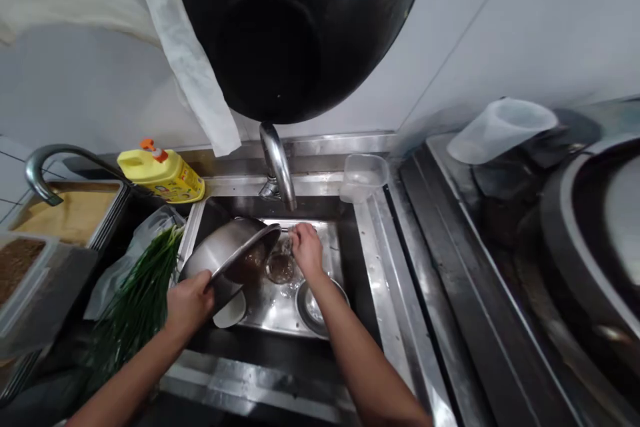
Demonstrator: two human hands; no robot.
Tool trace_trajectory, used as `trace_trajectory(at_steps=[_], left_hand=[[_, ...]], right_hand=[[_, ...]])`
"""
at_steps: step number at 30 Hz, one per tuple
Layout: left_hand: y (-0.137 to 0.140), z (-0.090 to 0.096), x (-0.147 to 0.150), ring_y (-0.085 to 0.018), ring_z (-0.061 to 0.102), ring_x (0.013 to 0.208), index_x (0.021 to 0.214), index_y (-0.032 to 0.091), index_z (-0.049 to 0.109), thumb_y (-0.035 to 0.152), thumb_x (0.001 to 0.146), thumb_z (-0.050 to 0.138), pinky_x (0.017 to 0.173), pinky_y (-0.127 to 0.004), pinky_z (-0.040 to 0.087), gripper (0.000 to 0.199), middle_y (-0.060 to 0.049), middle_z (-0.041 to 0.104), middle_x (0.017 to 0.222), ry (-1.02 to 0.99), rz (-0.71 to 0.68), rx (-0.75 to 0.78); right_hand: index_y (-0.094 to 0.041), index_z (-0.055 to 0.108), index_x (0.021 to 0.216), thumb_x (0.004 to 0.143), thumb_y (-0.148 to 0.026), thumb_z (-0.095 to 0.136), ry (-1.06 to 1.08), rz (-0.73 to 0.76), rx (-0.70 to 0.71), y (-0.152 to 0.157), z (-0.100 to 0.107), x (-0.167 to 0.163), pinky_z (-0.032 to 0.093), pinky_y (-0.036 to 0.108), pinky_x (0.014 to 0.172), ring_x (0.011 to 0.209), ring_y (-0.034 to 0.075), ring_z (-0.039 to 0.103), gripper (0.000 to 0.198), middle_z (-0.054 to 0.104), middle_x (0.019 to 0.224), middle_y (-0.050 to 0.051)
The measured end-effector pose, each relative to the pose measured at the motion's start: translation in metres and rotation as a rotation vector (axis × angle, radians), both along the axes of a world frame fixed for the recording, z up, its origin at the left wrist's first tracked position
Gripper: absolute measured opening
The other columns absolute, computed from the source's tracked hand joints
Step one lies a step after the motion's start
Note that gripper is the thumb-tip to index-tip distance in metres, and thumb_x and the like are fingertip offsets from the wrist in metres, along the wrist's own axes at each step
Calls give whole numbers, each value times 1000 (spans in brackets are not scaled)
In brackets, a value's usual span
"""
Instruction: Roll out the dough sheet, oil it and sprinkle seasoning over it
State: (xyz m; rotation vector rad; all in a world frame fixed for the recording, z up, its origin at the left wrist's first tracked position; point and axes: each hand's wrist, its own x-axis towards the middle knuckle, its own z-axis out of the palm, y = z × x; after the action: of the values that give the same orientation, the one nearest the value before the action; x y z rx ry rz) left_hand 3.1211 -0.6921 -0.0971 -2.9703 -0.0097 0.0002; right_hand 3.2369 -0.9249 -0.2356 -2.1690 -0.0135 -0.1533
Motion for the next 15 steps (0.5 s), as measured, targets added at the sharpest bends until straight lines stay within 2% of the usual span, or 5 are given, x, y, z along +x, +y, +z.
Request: trace_trajectory(at_steps=[4,7,11,15], left_hand=[[4,34,-8,-15,53,57,62,20,54,17,70,49,54,-27,22,10,-2,57,57,-116,4,77],[3,58,-15,-14,49,54,58,19,49,20,70,49,53,-27,21,12,-1,53,54,-208,46,82],[3,79,-30,-12,42,49,57,19,44,23,70,48,52,-26,18,14,1,45,50,-305,143,89],[-3,83,-47,-11,35,47,58,19,40,22,71,47,51,-25,17,15,3,37,47,-326,271,40]], right_hand=[[-16,57,89,87,-30,44,-125,8,17,4,42,41,37,30,93,107,20,50,19,55,116,11],[-16,60,90,83,-27,54,-65,95,24,15,61,57,39,29,90,102,20,54,14,60,111,8],[-15,62,90,82,-25,56,-36,118,38,26,65,57,40,29,89,99,20,57,14,65,101,8],[-17,62,87,81,-23,55,-8,254,54,35,60,45,41,29,88,97,18,58,11,65,97,5]])
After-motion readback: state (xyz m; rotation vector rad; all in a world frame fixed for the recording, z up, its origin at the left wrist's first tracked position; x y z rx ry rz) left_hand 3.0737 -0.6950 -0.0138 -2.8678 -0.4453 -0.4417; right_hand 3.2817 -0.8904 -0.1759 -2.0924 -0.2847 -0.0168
